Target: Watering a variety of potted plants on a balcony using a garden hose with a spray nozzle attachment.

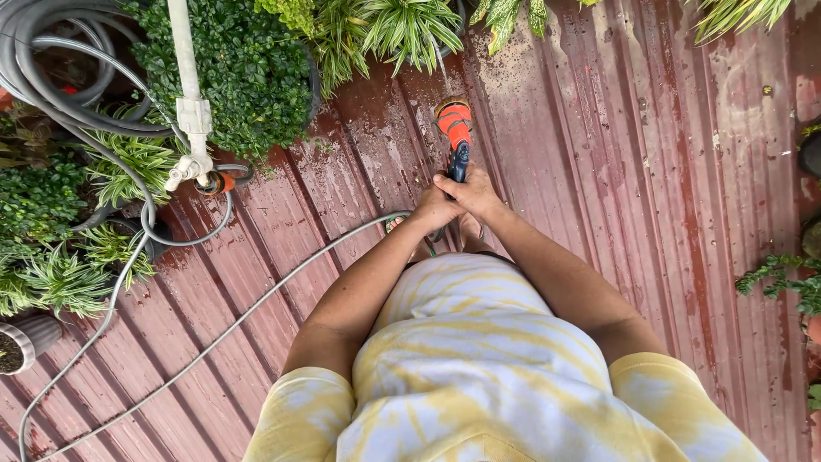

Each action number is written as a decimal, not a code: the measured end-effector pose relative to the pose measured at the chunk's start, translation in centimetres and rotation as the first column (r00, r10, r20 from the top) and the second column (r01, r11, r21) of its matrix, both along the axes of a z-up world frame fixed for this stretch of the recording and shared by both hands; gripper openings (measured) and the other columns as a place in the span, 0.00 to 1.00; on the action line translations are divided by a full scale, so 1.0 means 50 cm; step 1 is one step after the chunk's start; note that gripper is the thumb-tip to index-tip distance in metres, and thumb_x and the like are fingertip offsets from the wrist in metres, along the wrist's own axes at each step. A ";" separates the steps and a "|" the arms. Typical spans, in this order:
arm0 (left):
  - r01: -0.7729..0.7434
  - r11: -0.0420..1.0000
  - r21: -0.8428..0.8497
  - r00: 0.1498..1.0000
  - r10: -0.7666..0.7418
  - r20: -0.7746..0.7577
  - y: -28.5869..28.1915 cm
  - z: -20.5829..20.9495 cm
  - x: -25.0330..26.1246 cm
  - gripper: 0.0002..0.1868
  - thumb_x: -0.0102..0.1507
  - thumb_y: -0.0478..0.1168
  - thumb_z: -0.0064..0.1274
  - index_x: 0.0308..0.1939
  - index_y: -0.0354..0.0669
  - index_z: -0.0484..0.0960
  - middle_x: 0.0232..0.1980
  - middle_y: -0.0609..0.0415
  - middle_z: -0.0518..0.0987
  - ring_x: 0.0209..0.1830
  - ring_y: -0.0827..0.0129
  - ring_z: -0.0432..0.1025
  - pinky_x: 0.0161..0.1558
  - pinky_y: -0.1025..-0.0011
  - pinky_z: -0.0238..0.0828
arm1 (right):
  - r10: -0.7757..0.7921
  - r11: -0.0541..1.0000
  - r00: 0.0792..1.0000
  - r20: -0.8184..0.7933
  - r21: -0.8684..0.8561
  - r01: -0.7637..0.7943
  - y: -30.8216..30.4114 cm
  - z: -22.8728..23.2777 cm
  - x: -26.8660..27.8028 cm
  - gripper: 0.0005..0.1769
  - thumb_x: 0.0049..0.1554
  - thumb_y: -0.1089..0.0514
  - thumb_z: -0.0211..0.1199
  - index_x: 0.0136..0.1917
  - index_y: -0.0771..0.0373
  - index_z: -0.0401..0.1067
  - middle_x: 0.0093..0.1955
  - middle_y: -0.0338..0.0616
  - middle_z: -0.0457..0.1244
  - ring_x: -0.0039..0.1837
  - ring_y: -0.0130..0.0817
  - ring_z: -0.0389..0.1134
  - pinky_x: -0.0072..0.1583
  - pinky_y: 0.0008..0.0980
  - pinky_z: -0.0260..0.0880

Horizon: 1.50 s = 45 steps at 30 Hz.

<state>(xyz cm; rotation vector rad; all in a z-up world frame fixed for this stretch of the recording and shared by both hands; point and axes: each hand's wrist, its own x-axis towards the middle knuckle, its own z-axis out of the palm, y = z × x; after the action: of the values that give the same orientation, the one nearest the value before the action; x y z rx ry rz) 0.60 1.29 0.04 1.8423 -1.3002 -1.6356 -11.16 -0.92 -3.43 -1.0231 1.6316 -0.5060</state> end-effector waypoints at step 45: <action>-0.281 0.958 -0.052 0.959 0.279 -0.043 0.033 -0.075 0.062 0.48 0.47 0.48 0.65 0.64 0.32 0.59 0.56 0.34 0.73 0.57 0.43 0.67 0.57 0.48 0.65 | 0.503 0.858 0.861 -0.080 -0.074 -0.508 -0.052 0.004 0.089 0.33 0.43 0.38 0.69 0.51 0.62 0.66 0.45 0.54 0.66 0.54 0.51 0.67 0.51 0.45 0.66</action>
<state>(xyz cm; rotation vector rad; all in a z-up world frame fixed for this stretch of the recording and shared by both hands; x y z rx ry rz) 3.71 2.95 -3.72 1.8565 -1.0059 -1.4590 -6.72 -3.54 -3.22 -1.4904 1.3196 -0.1957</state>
